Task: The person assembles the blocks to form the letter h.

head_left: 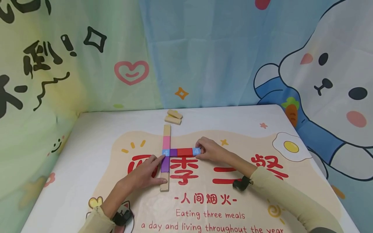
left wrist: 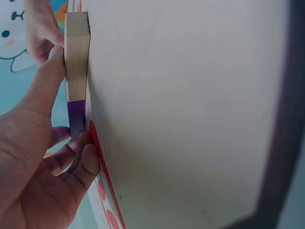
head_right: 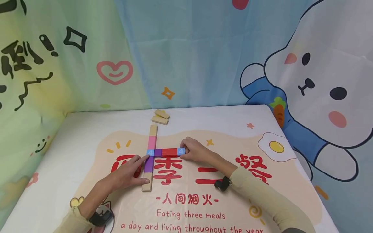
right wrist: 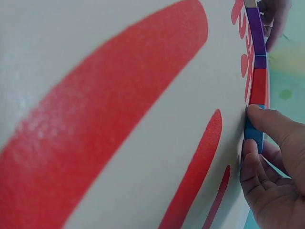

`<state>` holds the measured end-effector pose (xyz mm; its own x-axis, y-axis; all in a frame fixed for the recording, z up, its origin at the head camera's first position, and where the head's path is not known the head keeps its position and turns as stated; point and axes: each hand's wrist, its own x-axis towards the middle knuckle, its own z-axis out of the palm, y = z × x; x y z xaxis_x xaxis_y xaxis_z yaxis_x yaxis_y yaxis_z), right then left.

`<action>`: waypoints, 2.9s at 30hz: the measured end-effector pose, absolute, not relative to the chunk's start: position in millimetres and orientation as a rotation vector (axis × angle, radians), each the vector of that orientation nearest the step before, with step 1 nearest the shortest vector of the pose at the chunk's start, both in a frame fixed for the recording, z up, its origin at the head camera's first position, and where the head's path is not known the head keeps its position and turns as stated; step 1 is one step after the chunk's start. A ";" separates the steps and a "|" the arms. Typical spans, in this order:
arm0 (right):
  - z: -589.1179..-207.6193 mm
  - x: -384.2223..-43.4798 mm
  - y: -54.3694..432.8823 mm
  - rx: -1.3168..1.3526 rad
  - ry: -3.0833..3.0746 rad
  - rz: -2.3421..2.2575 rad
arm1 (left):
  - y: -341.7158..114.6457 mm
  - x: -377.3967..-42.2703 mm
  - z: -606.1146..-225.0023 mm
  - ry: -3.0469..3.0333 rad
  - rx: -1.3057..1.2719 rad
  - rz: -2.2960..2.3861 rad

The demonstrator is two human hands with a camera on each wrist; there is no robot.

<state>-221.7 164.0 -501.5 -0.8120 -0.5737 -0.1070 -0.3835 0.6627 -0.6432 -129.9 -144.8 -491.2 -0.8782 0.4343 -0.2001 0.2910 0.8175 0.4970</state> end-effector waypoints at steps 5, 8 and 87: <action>-498.9 -220.6 163.3 -0.753 2.581 -0.904 | -144.9 -131.0 -490.9 2.699 0.553 0.664; -498.2 -219.5 163.0 -0.747 2.580 -0.916 | -145.0 -131.2 -491.4 2.703 0.551 0.660; -474.8 -338.8 82.9 -0.686 2.701 -0.753 | -145.2 -131.0 -489.6 2.689 0.562 0.668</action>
<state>-338.8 82.9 -474.8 -0.8566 -0.5032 -0.1143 -0.3715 0.7552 -0.5401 -131.0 -145.2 -489.6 -0.8737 0.4422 -0.2029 0.2959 0.8140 0.4998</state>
